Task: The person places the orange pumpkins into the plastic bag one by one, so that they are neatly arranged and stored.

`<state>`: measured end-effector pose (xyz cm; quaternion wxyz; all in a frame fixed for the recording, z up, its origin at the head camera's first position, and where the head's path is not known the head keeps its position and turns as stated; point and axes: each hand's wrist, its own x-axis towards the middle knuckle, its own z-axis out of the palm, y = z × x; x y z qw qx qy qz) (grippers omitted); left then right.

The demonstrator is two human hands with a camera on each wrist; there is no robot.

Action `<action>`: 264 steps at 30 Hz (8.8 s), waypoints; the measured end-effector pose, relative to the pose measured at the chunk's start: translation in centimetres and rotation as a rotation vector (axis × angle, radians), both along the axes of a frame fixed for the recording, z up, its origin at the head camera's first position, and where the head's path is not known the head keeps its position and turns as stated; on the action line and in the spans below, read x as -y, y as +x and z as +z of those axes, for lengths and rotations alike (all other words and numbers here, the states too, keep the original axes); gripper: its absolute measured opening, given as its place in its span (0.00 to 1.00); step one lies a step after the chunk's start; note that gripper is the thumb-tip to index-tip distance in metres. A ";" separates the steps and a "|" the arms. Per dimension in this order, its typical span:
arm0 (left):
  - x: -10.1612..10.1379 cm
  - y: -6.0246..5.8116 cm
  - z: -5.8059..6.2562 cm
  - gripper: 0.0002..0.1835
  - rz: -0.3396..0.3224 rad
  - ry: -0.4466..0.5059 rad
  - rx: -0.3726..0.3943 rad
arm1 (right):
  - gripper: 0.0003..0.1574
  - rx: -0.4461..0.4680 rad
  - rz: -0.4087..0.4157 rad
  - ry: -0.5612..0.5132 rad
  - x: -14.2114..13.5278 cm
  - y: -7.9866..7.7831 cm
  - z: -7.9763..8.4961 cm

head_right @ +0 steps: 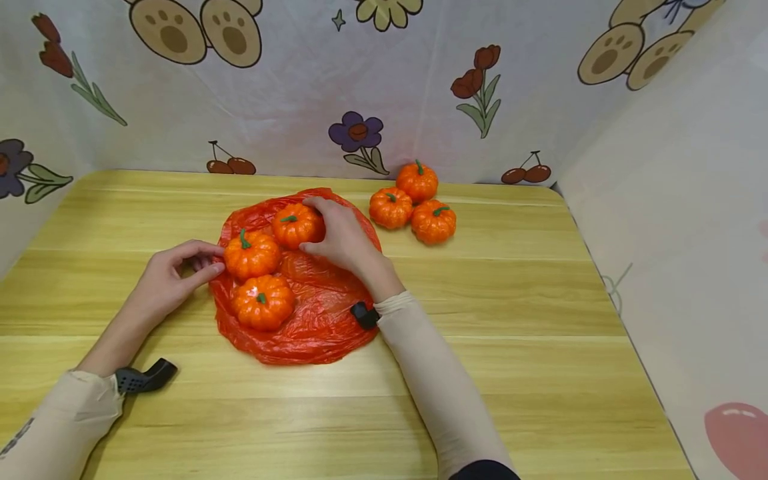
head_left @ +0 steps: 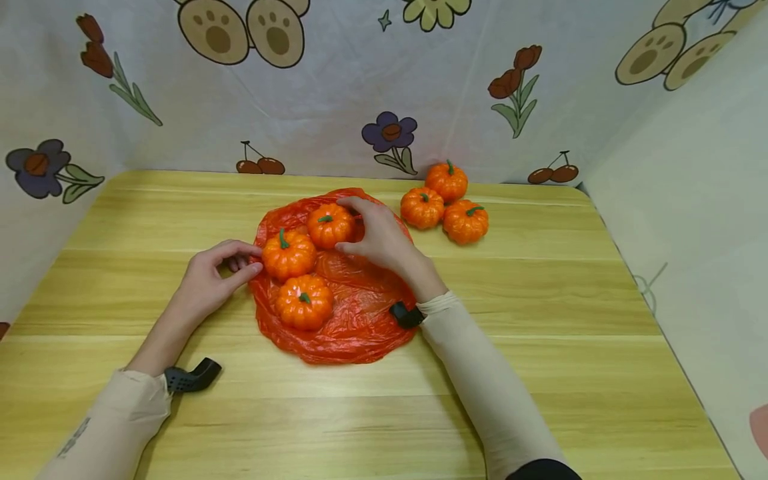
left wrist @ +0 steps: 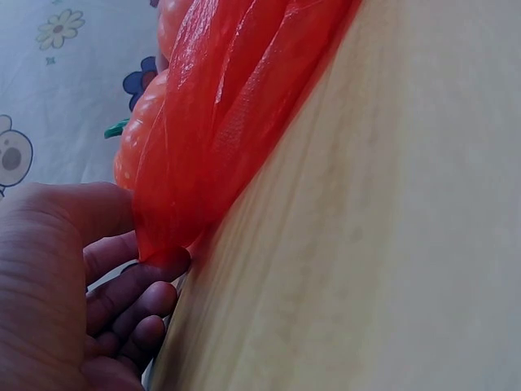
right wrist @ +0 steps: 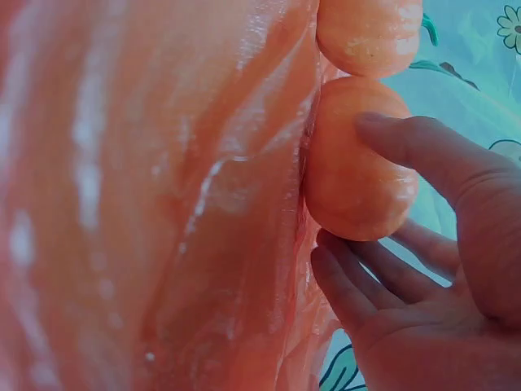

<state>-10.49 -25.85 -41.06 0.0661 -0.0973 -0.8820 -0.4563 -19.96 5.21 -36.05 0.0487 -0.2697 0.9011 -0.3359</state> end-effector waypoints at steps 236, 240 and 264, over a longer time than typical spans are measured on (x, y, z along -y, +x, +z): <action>0.0 -0.1 0.1 0.10 -0.005 0.012 -0.002 | 0.57 0.039 0.084 0.130 -1.8 5.4 0.6; 0.0 -0.1 0.1 0.10 -0.005 0.008 0.000 | 0.56 0.027 0.079 0.119 -2.1 5.4 0.8; 0.1 -0.1 0.0 0.10 -0.004 0.002 0.004 | 0.38 0.004 -0.077 -0.156 -6.5 2.8 2.3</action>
